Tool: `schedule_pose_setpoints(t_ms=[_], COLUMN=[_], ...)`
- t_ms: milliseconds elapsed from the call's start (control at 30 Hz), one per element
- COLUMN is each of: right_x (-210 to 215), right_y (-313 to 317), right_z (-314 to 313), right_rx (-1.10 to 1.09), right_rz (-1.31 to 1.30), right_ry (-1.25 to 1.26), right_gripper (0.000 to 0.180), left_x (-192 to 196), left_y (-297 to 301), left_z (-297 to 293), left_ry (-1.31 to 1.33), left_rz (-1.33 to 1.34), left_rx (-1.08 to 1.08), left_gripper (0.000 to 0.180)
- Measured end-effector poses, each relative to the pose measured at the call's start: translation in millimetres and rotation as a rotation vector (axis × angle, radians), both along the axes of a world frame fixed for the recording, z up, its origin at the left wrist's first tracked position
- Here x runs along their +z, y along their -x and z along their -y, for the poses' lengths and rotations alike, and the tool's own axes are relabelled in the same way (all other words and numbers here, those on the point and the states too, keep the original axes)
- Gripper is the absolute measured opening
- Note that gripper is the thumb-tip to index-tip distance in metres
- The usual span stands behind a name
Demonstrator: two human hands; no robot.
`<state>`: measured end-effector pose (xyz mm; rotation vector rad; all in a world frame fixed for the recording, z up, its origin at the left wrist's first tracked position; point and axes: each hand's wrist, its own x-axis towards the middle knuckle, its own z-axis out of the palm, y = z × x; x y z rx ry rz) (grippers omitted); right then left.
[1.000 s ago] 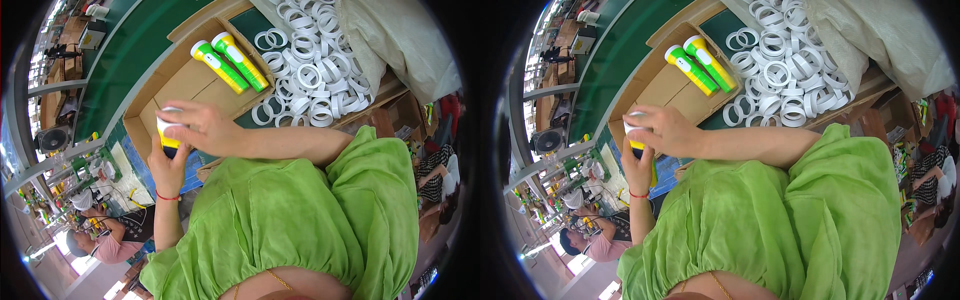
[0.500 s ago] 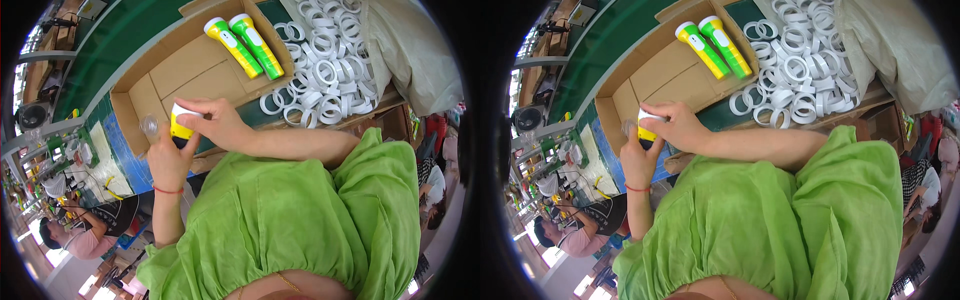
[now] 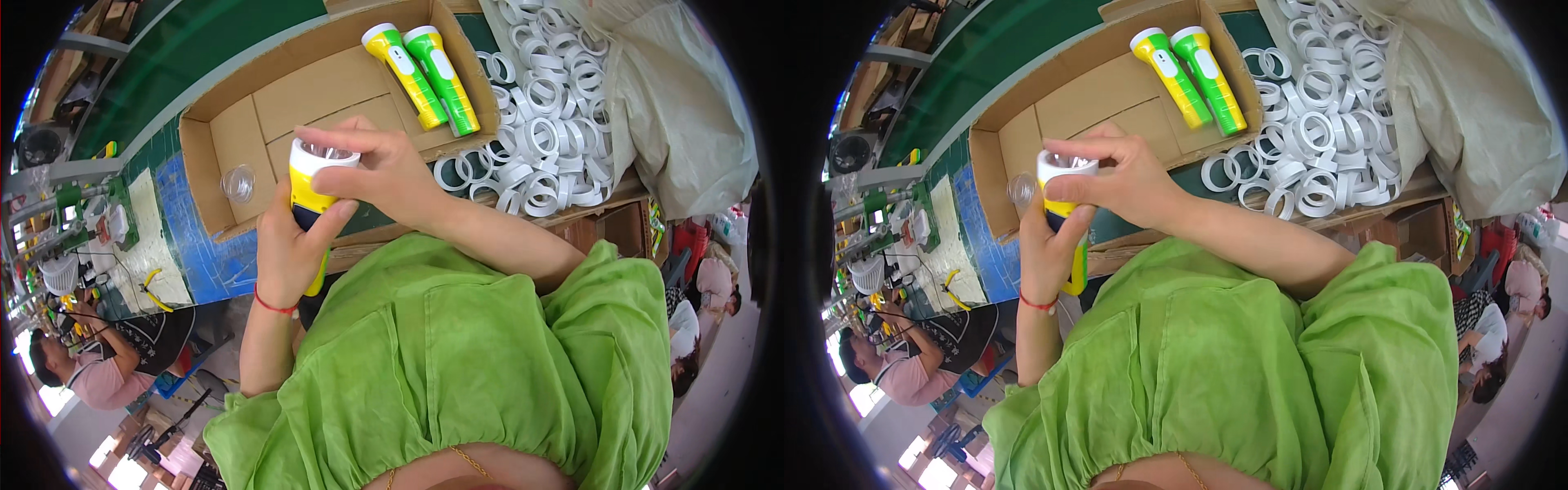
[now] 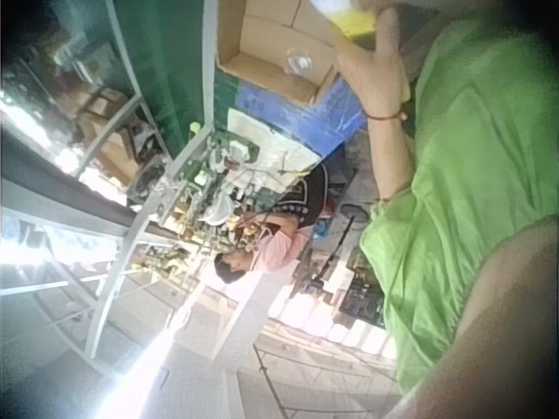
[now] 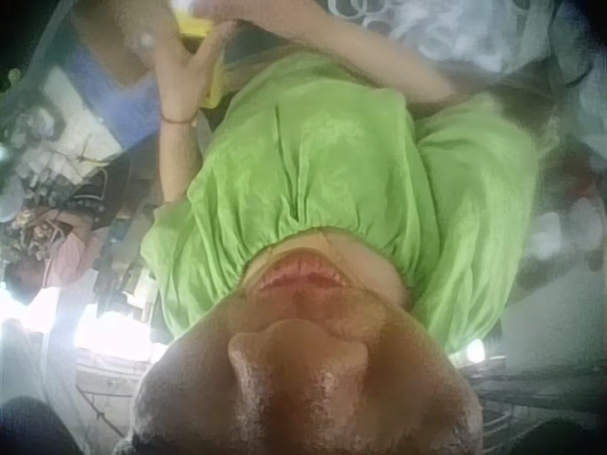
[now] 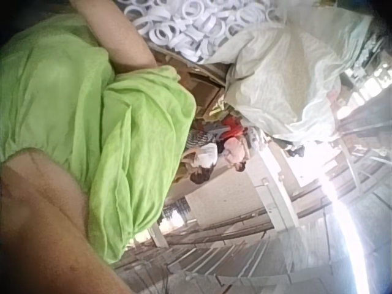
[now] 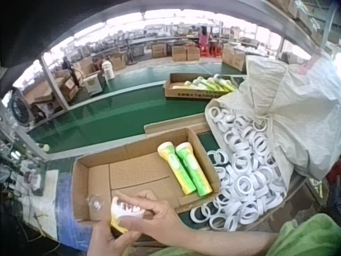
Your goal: The person assembles flashlights by hand, fitting clear lenses and front caps onto the flashlight heads and placing the flashlights into cardboard boxes.
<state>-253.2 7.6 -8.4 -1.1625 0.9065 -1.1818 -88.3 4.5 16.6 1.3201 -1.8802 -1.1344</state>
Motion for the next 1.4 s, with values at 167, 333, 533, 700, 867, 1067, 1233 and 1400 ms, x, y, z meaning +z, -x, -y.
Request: schedule_pose_setpoints(t_ms=[167, 333, 533, 700, 867, 1067, 1233, 1400], right_x=[1.0, 1.6, -6.2, -14.6, -15.4, -16.7, -3.7, -2.9], right_y=[8.9, 10.2, 15.5, 18.9, 7.3, -7.8, -15.1, -14.8], right_z=[11.2, 21.2, 34.1, 41.1, 35.3, -0.5, -11.0, -12.5], right_rx=[0.128, -0.004, 0.099, 0.161, 0.013, 0.214, 0.398, 0.341], right_rz=[0.324, 0.25, 0.494, 0.488, 0.395, 0.358, 0.24, 0.188], right_ry=[-0.035, -0.227, -0.403, -0.375, -0.355, -0.418, -0.512, -0.435], right_gripper=[0.036, 0.035, 0.037, 0.038, 0.057, 0.058, 0.054, 0.05], left_x=[18.5, -5.3, -7.8, -14.7, -24.1, -33.7, -52.8, -41.8], left_y=[-7.8, 4.0, 3.2, 5.8, 5.8, -11.9, -26.2, -21.3], left_z=[9.9, 16.3, 14.4, 15.0, 18.1, 30.6, 40.1, 40.8], left_ry=[-0.652, -0.336, -0.907, -0.826, -0.806, -0.756, -0.889, -0.879], left_rz=[-0.248, -0.048, -0.637, -0.659, -0.944, -1.105, -1.359, -1.461], left_rx=[0.016, -0.04, -0.021, 0.022, 0.129, 0.288, 0.164, -0.015], left_gripper=[0.033, 0.036, 0.051, 0.047, 0.043, 0.047, 0.053, 0.052])
